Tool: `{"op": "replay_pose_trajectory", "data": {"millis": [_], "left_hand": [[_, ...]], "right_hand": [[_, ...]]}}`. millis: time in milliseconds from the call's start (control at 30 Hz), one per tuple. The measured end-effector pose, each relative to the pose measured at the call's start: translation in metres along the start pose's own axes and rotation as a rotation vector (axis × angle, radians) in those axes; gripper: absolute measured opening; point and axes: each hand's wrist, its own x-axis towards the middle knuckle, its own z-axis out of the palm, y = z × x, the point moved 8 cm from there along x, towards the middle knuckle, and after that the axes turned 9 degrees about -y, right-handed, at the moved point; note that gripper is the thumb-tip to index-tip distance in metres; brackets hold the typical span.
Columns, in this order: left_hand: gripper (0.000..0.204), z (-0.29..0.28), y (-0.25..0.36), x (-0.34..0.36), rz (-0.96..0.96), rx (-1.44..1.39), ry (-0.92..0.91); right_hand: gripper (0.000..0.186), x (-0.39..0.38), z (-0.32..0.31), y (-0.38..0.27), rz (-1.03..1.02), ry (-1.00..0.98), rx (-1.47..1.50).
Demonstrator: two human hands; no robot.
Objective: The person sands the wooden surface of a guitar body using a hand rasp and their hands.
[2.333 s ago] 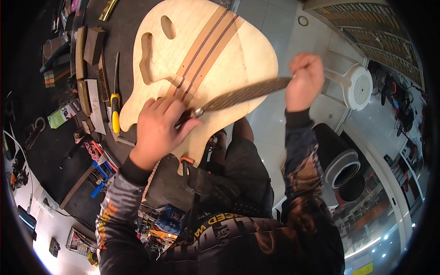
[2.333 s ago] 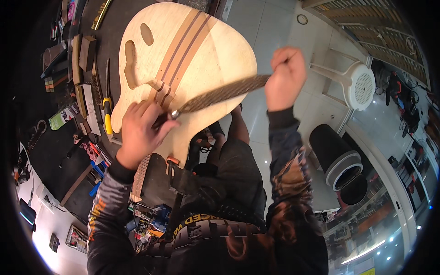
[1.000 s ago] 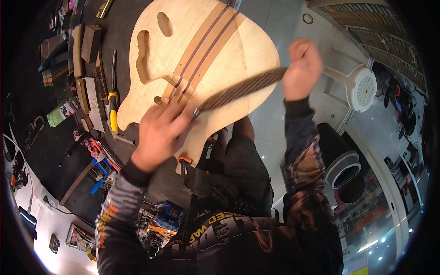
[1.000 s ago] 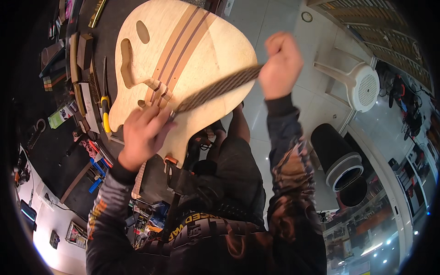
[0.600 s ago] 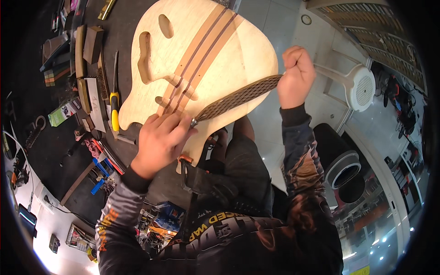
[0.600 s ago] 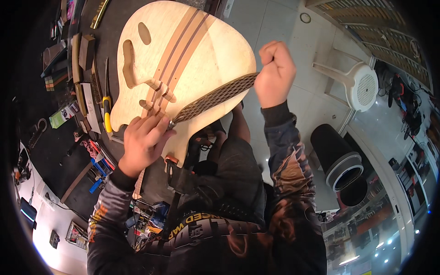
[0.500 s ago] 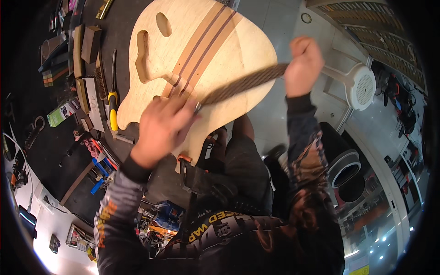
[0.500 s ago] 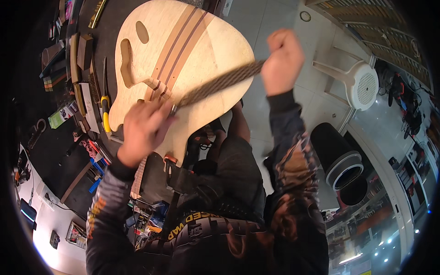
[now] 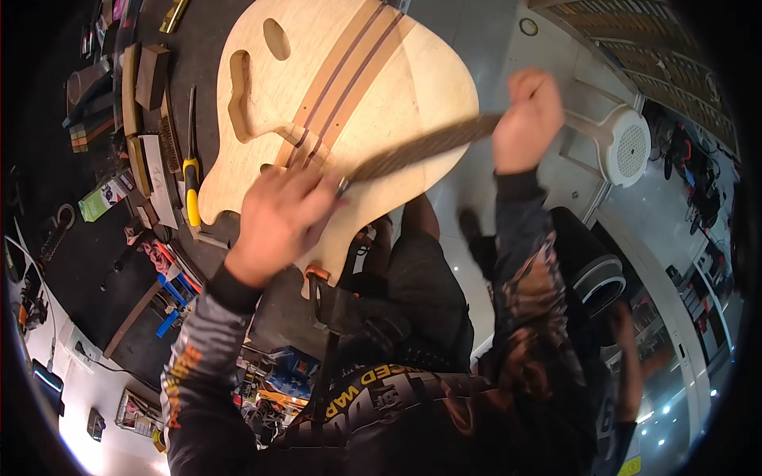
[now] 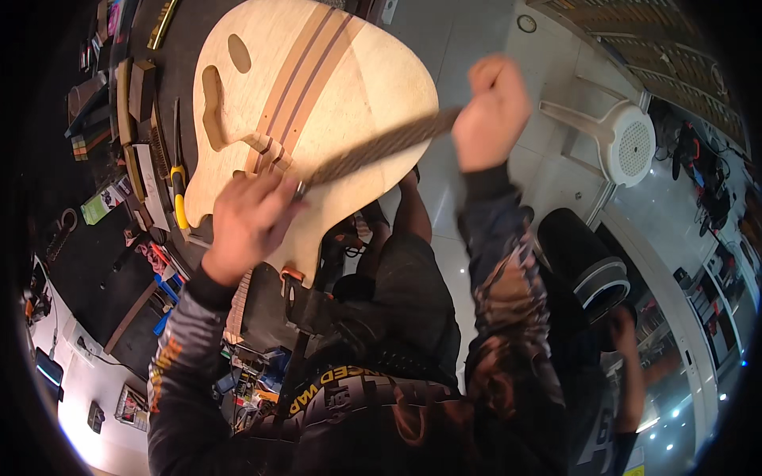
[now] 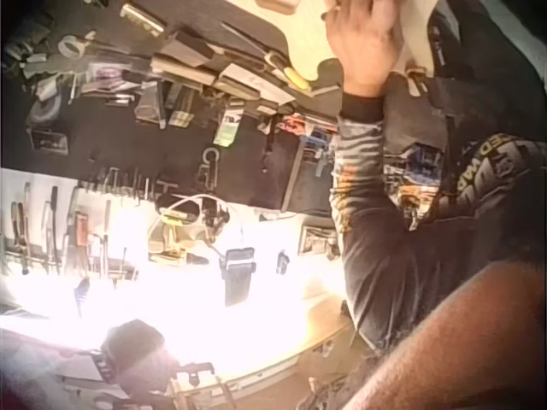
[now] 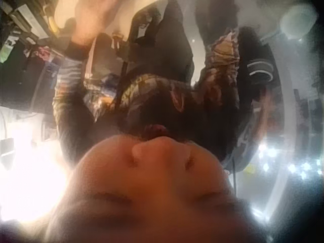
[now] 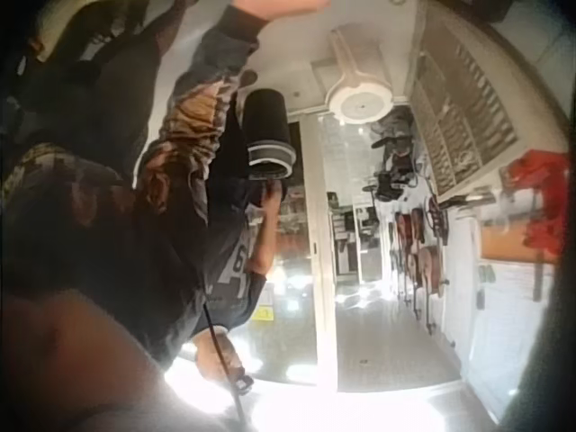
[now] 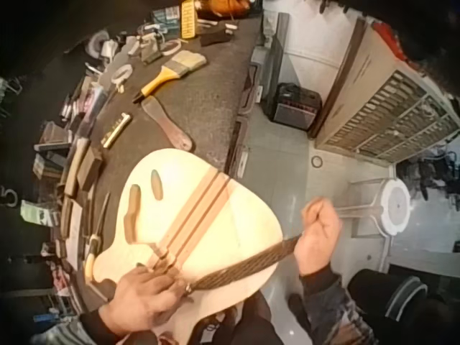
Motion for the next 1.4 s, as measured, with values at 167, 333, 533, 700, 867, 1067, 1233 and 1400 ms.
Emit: {"op": "replay_pose_trajectory", "data": {"millis": [167,333,533,700,867,1067,1233,1400], "left_hand": [[0.041,-0.005,0.002,0.076,-0.017,0.037,0.054],[0.042,0.006,0.012,-0.025,0.020,-0.045,0.002],[0.039,-0.003,0.004,0.037,-0.006,0.025,0.038],[0.039,0.001,0.007,0.042,-0.026,-0.003,0.082],[0.039,0.002,0.013,-0.029,-0.040,-0.067,0.040],[0.034,-0.017,-0.011,0.075,-0.073,0.080,0.108],[0.040,-0.003,-0.007,0.029,-0.083,0.028,0.067],[0.046,0.003,0.001,-0.019,-0.057,-0.055,0.031]], "right_hand": [[0.018,0.069,-0.037,0.042,-0.029,0.007,-0.011],[0.017,-0.028,0.001,0.000,0.035,-0.055,0.063],[0.017,0.036,-0.017,0.010,-0.021,0.026,-0.112],[0.015,0.047,-0.017,0.018,-0.041,-0.046,-0.104],[0.017,-0.026,0.015,-0.003,-0.020,-0.117,-0.002],[0.012,0.095,-0.009,0.032,-0.068,-0.064,-0.152],[0.013,0.055,0.003,0.018,0.032,-0.118,-0.194],[0.015,0.003,0.022,0.001,-0.059,-0.187,-0.049]]}}
